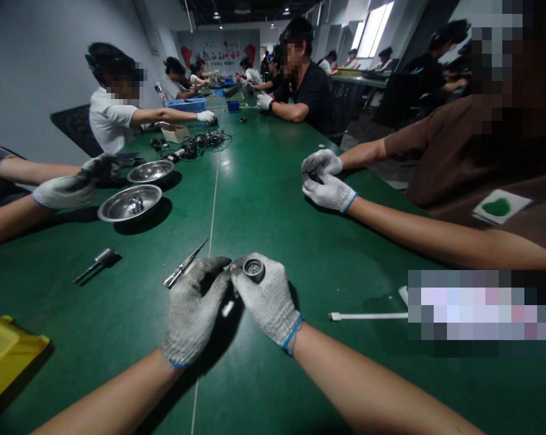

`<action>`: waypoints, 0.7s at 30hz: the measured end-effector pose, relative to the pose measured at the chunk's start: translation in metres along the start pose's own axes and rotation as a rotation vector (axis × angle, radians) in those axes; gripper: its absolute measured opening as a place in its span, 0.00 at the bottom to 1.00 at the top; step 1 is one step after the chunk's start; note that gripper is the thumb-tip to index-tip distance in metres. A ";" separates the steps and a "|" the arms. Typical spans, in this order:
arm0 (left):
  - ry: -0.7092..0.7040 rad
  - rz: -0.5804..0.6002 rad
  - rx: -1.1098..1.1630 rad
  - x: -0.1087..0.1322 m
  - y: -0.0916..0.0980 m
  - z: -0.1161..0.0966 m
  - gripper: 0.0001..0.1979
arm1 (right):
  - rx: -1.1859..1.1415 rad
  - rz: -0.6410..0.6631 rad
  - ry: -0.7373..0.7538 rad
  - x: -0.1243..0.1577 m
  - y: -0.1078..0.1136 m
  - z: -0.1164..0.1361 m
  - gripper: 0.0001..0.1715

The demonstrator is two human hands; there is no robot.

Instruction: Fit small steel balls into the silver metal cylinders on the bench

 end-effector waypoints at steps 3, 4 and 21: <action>-0.016 0.018 0.012 0.000 0.000 -0.001 0.08 | -0.004 -0.002 -0.001 0.000 0.000 0.000 0.10; -0.021 0.021 0.016 0.000 0.001 -0.001 0.08 | -0.003 -0.002 -0.001 0.000 0.000 0.000 0.10; 0.027 -0.013 0.039 -0.002 0.001 -0.002 0.07 | -0.014 0.000 0.000 0.000 0.001 0.003 0.09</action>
Point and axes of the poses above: each hand's wrist, its own x-axis away from the middle knuckle, its own y-axis out of the back of the hand, z = x × y, the point moved 1 cm from there along -x, towards the middle knuckle, and after that the axes turned 3 degrees about -x, right-handed, at the moved point
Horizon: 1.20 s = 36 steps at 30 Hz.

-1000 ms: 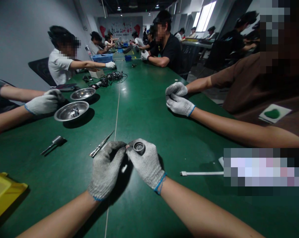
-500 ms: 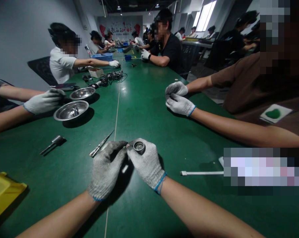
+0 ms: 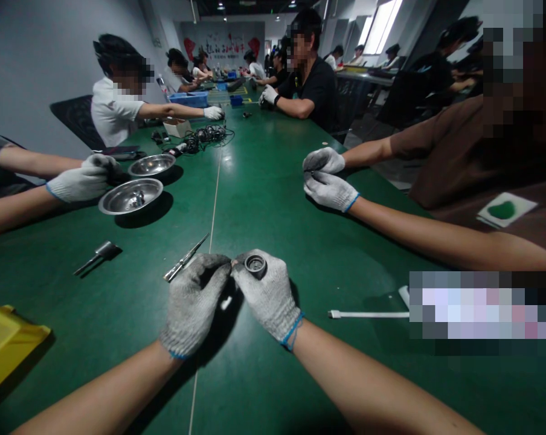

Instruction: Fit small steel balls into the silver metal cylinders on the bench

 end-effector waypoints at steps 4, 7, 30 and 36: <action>0.007 0.010 0.001 0.000 0.000 0.001 0.08 | 0.010 0.001 -0.004 0.000 0.000 0.000 0.09; -0.010 0.018 0.012 0.000 -0.001 0.002 0.09 | 0.020 0.006 0.009 0.000 0.000 -0.001 0.09; -0.057 0.001 -0.014 0.001 0.000 -0.001 0.05 | 0.039 -0.026 -0.005 0.001 0.002 0.001 0.09; -0.029 0.022 -0.028 0.002 0.000 -0.002 0.05 | 0.061 -0.022 -0.005 0.001 0.003 0.000 0.10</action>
Point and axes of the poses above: each hand's wrist, its own x-axis away from the middle knuckle, its own y-axis out of the back of the hand, z = x × y, the point moved 1 cm from there along -x, towards the middle knuckle, and after that the axes turned 3 degrees about -x, right-handed, at the moved point
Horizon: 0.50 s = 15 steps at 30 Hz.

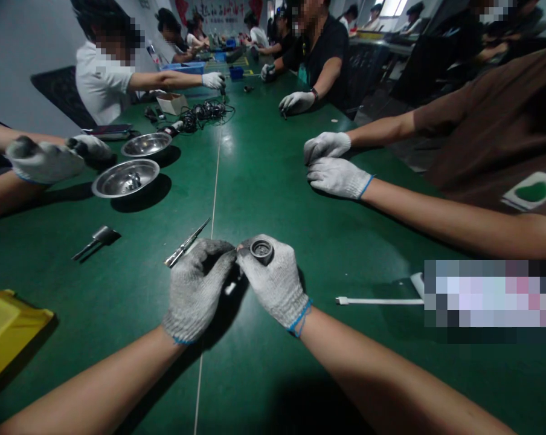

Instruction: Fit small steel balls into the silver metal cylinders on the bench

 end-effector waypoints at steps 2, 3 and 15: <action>0.002 -0.006 -0.003 0.000 0.000 0.000 0.04 | 0.000 0.005 0.001 0.000 0.000 0.000 0.10; 0.002 -0.011 -0.006 0.001 0.000 0.000 0.04 | -0.002 0.008 0.001 0.000 0.000 0.000 0.10; -0.029 -0.041 -0.025 0.001 0.000 0.000 0.04 | 0.008 0.027 -0.003 0.000 0.000 0.001 0.10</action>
Point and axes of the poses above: each hand's wrist, its own x-axis away from the middle knuckle, its own y-axis out of the back of the hand, z = x × y, the point moved 1 cm from there along -x, towards the middle knuckle, and after that the axes turned 3 degrees about -x, right-handed, at the moved point
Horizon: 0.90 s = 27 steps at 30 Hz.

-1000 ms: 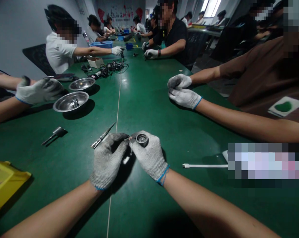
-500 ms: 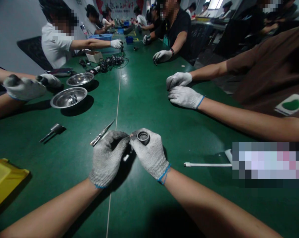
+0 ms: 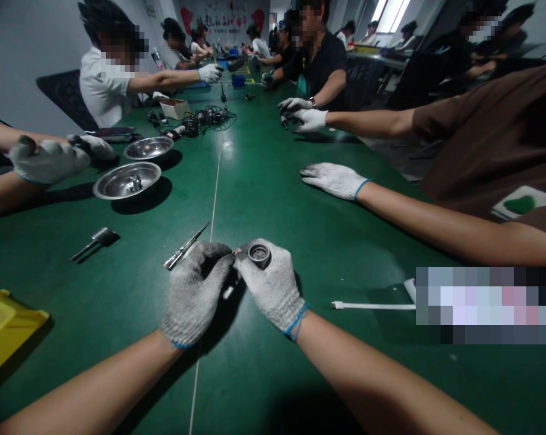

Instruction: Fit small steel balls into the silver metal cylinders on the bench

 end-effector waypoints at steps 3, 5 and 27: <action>-0.013 -0.003 -0.001 0.000 0.000 -0.001 0.04 | 0.006 -0.005 0.006 0.000 0.000 0.001 0.10; -0.025 -0.003 -0.004 0.000 0.000 -0.001 0.04 | 0.001 -0.022 0.003 0.000 0.000 0.001 0.10; 0.036 0.016 0.027 -0.001 0.001 -0.001 0.06 | -0.022 -0.005 -0.008 0.000 -0.001 0.000 0.10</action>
Point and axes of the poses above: each hand's wrist, its own x-axis away from the middle knuckle, its own y-axis out of the back of the hand, z = x × y, the point moved 1 cm from there along -x, towards the middle knuckle, and after that the axes turned 3 degrees about -x, right-handed, at the moved point
